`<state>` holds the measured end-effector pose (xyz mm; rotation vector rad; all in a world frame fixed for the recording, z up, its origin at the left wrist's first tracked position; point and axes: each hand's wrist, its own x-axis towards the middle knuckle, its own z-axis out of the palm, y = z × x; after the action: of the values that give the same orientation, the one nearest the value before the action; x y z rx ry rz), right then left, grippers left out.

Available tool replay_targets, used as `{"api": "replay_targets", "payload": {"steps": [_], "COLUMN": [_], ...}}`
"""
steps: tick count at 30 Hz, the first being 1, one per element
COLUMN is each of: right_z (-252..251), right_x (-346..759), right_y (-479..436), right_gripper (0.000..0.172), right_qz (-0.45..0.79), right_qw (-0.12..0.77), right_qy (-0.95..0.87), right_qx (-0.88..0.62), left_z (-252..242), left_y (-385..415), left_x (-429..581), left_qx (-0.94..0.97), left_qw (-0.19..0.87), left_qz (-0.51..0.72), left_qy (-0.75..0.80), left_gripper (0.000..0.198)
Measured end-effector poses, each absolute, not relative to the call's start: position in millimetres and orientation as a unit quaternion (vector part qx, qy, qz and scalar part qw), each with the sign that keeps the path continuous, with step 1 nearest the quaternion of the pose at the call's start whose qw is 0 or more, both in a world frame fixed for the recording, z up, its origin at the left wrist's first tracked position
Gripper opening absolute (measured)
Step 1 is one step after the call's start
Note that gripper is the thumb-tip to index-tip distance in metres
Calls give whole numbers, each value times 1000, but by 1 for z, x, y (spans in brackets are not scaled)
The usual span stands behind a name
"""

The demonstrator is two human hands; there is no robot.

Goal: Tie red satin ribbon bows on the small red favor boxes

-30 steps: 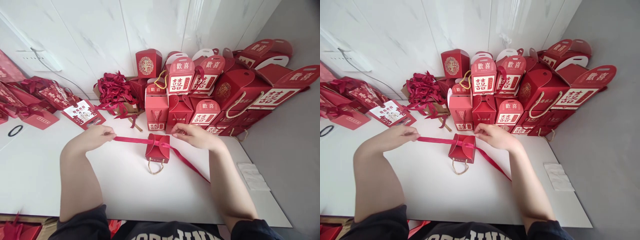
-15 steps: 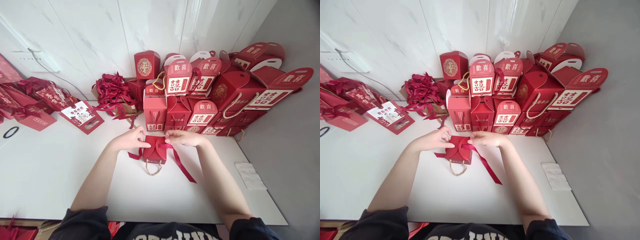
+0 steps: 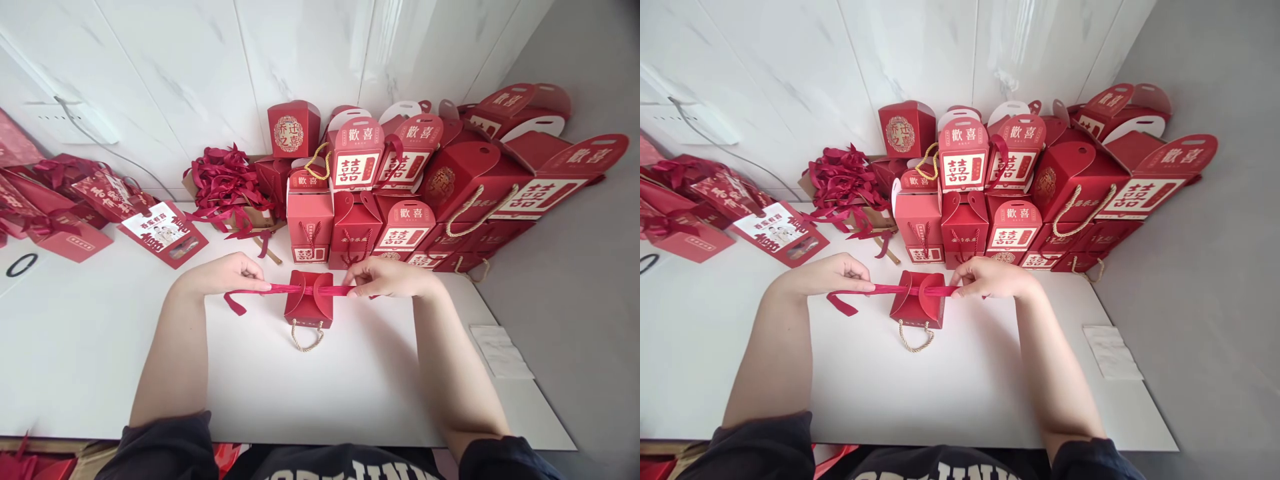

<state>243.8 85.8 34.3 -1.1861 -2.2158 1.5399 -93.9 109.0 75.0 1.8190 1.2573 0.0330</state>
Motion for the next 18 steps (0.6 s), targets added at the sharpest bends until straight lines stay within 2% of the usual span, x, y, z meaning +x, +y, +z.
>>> {"api": "replay_targets", "payload": {"steps": [3,6,11,15,18], "right_z": [41,50,63,67,67], "right_x": [252,259,260,246,231], "right_y": [83,78,68,62,61], "right_gripper": [32,34,31,26,25], "right_qz": [494,490,460,439,428], "right_qw": [95,153,338,481,554], "right_qy": [-752,-742,-689,-620,-577], "right_qx": [-426,-431,-447,-439,-421], "left_z": [73,75,80,80,80], "left_y": [108,104,104,107,102], "left_x": [-103,-110,-112,-103,-91], "left_qx": [737,739,727,726,708], "left_qw": [432,454,505,560,590], "left_qz": [12,61,190,182,244], "left_qy": [520,494,424,356,300], "left_gripper": [40,43,51,43,35]}}
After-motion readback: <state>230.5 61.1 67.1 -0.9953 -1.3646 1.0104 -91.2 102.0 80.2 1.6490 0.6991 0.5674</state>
